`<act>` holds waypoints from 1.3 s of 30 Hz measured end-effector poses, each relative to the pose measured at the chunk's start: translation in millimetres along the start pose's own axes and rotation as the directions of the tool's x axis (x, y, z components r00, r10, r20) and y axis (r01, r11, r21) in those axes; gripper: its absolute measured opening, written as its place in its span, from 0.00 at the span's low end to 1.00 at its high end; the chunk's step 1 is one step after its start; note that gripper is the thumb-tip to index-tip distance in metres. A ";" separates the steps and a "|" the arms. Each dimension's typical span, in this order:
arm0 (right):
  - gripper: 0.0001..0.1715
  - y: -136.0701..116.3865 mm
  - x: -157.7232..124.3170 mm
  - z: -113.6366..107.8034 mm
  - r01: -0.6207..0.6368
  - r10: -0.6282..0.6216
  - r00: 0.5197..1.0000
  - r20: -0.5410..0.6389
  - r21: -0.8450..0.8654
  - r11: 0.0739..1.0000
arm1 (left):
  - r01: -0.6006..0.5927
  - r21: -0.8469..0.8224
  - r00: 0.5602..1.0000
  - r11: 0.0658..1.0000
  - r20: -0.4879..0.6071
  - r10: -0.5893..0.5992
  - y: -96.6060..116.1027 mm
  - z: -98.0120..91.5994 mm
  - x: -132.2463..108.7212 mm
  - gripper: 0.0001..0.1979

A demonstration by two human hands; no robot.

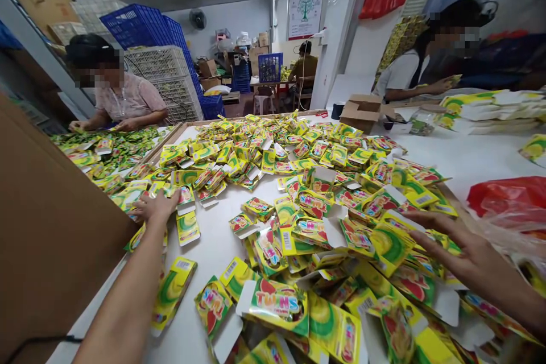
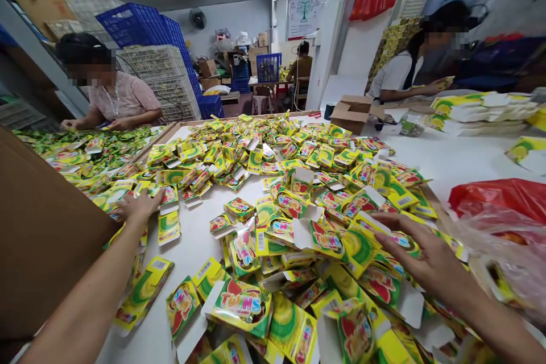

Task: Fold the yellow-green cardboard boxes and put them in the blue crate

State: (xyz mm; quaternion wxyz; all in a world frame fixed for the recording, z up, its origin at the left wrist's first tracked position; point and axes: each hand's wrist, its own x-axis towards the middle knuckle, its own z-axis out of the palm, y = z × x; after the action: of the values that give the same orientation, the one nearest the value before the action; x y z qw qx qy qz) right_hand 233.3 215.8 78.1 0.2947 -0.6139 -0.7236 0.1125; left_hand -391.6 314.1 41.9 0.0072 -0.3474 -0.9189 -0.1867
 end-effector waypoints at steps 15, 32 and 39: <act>0.18 -49.8 -22.6 17.3 0.112 -0.114 0.994 0.003 0.145 0.983 | -0.381 -0.376 0.839 0.845 0.243 0.486 65.0 24.2 -142.5 0.33; 0.21 -80.9 -190.9 10.8 0.138 -0.164 0.982 0.094 0.233 0.963 | -0.718 -0.565 0.445 0.406 0.076 0.892 -2.5 -95.5 -388.1 0.34; 0.33 -70.6 -273.8 31.3 0.210 -0.226 0.962 0.156 0.111 0.971 | -0.892 -0.433 0.139 0.132 0.015 0.990 -41.6 -63.8 -476.8 0.31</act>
State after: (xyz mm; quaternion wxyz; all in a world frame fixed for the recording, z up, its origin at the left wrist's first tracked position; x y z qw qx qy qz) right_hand 177.4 -55.0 11.1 0.2716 -0.5044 -0.8030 0.1644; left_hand -64.0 -39.9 19.1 -0.0711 -0.8720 -0.4263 -0.2299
